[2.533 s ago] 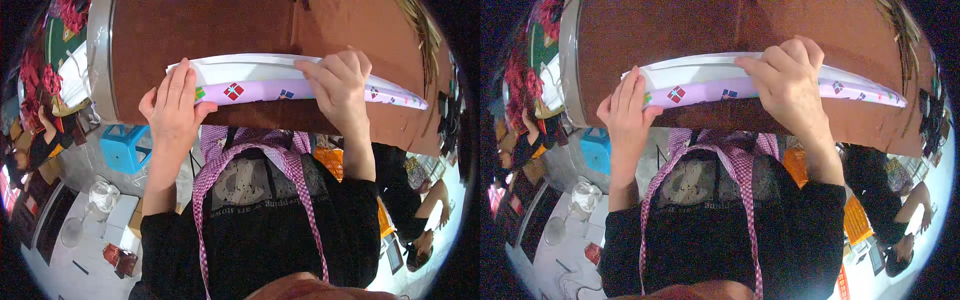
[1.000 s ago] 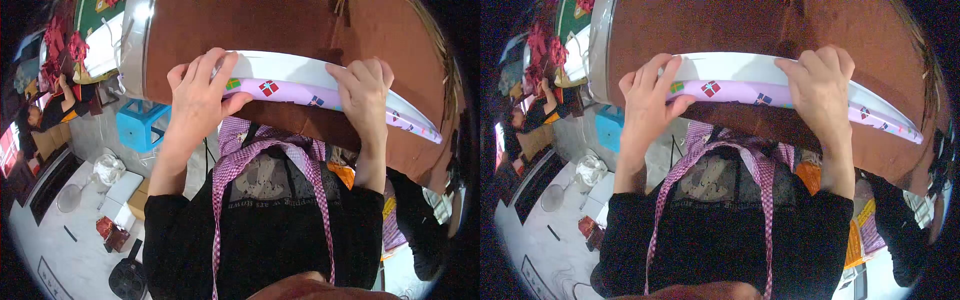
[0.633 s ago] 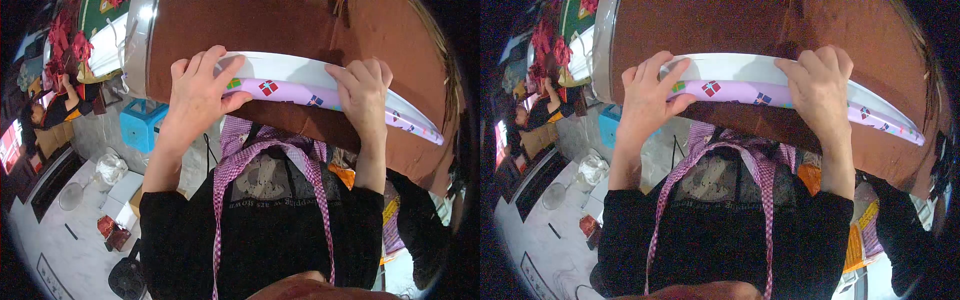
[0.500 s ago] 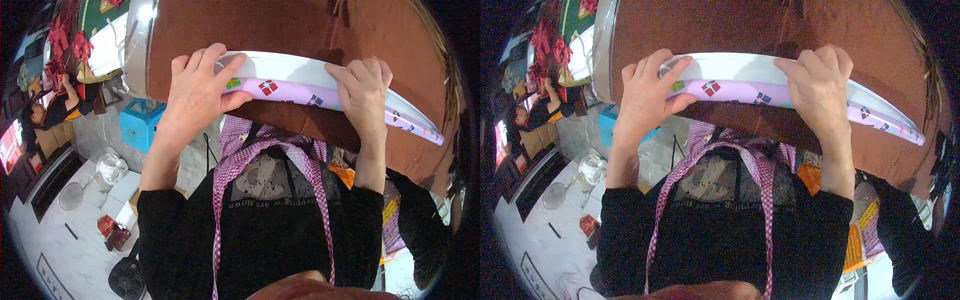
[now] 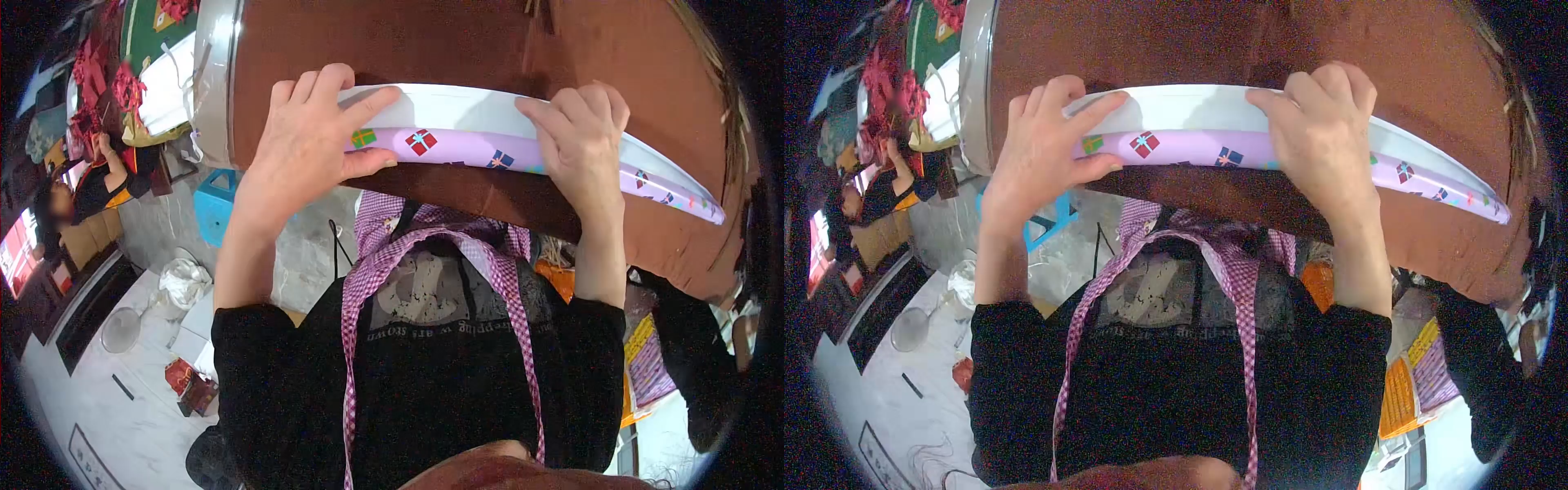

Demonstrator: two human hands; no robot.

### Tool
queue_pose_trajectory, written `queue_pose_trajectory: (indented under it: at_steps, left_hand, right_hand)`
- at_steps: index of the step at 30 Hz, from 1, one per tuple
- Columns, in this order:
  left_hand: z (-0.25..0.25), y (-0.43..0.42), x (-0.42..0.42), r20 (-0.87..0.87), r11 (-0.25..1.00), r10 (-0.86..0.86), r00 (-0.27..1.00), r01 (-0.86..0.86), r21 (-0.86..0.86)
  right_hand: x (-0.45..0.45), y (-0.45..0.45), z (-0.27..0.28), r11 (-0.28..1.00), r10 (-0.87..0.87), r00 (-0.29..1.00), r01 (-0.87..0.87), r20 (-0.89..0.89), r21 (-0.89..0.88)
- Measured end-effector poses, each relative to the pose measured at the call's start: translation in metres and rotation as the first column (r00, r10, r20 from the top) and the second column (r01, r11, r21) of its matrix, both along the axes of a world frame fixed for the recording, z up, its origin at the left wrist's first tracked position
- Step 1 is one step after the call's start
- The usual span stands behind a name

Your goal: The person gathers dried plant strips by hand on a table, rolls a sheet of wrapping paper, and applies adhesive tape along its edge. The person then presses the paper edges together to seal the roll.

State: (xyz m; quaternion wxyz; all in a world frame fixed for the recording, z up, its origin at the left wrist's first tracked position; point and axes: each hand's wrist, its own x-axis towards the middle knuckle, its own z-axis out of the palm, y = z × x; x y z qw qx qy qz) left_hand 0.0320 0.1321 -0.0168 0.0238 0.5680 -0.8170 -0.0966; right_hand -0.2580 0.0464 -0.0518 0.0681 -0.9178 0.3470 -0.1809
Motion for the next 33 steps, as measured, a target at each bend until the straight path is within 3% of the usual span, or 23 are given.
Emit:
queue_pose_trajectory:
  at_steps: [14, 24, 26, 33]
  left_hand:
    - [0.004, -0.016, 0.000, -0.035, 0.987, -0.112, 0.993, 0.115, 0.115]
    - [0.004, -0.020, -0.015, -0.033, 0.986, -0.150, 0.988, 0.152, 0.062]
    - [0.004, -0.021, -0.021, 0.006, 0.978, -0.140, 0.990, 0.137, 0.159]
    - [-0.002, -0.022, -0.064, -0.101, 0.973, -0.200, 0.975, 0.209, 0.094]
  right_hand:
    - [0.000, 0.000, -0.001, 1.000, -0.006, 1.000, 0.006, 0.023, -0.012]
    - [-0.003, 0.000, -0.002, 1.000, -0.004, 0.999, 0.004, 0.045, -0.007]
    - [-0.003, 0.000, -0.004, 1.000, 0.004, 0.998, -0.003, 0.059, -0.012]
    - [-0.006, 0.001, -0.005, 1.000, -0.019, 0.998, 0.020, 0.054, -0.012]
